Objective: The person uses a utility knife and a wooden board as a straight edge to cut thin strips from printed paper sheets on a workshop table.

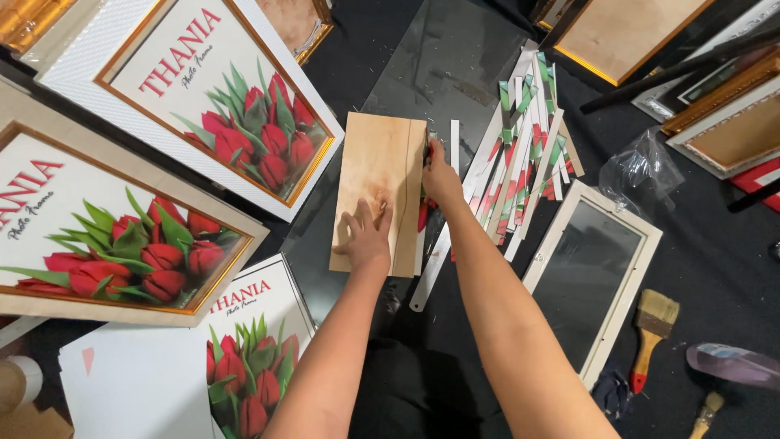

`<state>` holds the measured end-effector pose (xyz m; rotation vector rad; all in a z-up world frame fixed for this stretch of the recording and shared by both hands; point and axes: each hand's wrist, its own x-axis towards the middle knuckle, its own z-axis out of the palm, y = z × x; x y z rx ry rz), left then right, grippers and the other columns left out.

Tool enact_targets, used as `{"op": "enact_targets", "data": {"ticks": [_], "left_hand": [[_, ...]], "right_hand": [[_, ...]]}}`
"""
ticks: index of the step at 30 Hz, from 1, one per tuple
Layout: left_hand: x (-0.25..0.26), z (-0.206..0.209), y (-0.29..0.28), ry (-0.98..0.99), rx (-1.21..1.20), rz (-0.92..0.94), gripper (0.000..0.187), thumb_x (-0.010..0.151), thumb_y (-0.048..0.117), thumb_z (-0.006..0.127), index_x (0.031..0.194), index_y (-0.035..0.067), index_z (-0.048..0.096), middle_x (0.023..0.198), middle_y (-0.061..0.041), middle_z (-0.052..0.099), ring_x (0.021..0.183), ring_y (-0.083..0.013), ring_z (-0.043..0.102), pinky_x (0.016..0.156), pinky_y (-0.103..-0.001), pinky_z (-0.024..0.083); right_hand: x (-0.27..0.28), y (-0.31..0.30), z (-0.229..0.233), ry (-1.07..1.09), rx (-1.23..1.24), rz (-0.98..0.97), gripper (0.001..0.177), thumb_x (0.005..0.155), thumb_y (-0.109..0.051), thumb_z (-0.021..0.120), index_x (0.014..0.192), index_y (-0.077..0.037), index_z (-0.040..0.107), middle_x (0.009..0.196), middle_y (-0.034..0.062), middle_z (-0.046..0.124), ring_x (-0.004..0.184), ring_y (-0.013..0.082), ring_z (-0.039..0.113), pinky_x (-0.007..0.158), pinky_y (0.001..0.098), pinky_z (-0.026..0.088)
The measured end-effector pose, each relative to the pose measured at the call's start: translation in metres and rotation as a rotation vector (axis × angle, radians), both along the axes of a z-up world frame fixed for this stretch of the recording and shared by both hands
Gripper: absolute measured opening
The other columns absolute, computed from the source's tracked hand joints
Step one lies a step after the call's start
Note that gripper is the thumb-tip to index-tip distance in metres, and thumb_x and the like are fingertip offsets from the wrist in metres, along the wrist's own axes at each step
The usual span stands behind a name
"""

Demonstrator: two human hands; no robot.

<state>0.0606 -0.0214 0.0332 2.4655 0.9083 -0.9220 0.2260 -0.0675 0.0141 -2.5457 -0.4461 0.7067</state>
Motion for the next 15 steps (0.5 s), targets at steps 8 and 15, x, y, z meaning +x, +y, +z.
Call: {"op": "enact_targets", "data": {"ticks": [8,15], "left_hand": [[0.002,-0.009,0.001,0.010,-0.012,0.014,0.111,0.090,-0.014,0.064,0.165,0.040,0.002,0.172,-0.016,-0.013,0.155,-0.0507,-0.007,0.097,-0.088,0.031],[0.002,-0.011,0.003,-0.009,-0.038,0.020,0.120,0.083,-0.018,0.071,0.165,0.038,0.002,0.172,-0.017,-0.015,0.154,-0.0517,-0.008,0.095,-0.089,0.032]], "right_hand": [[-0.008,-0.004,-0.025,0.035,-0.031,0.027,0.055,0.103,-0.028,0.033,0.156,-0.028,0.016,0.113,0.0268,0.069,0.108,0.0463,0.068,0.095,0.0555,0.052],[-0.080,-0.028,0.039,0.200,-0.050,-0.002,0.065,0.101,-0.019,0.028,0.162,-0.019,0.007,0.089,0.0223,0.072,0.083,0.0431,0.073,0.082,0.0524,0.055]]}}
